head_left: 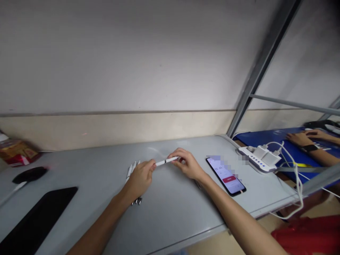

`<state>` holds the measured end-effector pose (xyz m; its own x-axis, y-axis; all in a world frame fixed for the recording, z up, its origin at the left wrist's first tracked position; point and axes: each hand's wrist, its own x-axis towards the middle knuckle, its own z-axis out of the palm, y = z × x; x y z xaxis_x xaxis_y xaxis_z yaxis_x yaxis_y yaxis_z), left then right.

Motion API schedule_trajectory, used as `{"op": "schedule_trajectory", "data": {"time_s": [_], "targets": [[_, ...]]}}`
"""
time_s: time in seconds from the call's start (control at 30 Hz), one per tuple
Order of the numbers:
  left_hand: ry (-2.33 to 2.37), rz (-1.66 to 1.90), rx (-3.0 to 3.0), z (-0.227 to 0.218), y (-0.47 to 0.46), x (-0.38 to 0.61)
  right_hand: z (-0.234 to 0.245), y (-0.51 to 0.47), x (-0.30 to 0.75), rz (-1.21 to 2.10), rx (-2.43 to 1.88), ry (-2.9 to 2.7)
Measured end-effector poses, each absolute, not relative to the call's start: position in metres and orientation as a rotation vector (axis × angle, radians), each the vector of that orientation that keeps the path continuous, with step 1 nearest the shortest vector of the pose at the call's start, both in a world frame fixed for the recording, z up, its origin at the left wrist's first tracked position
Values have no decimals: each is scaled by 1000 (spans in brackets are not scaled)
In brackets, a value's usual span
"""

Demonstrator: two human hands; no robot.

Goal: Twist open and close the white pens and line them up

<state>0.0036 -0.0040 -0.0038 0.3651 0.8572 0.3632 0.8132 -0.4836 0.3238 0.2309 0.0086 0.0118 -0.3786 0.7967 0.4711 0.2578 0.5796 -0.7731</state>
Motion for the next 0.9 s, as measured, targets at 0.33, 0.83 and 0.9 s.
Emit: {"op": "schedule_trajectory", "data": {"time_s": [0.33, 0.83, 0.9], "targets": [[1567, 704, 2579, -4, -6, 7, 1, 18, 235, 977, -955, -1819], [1541, 692, 2599, 3, -12, 11, 2, 18, 236, 918, -971, -1886], [1537, 685, 2591, 3, -12, 11, 3, 18, 236, 884, -954, -1864]]}}
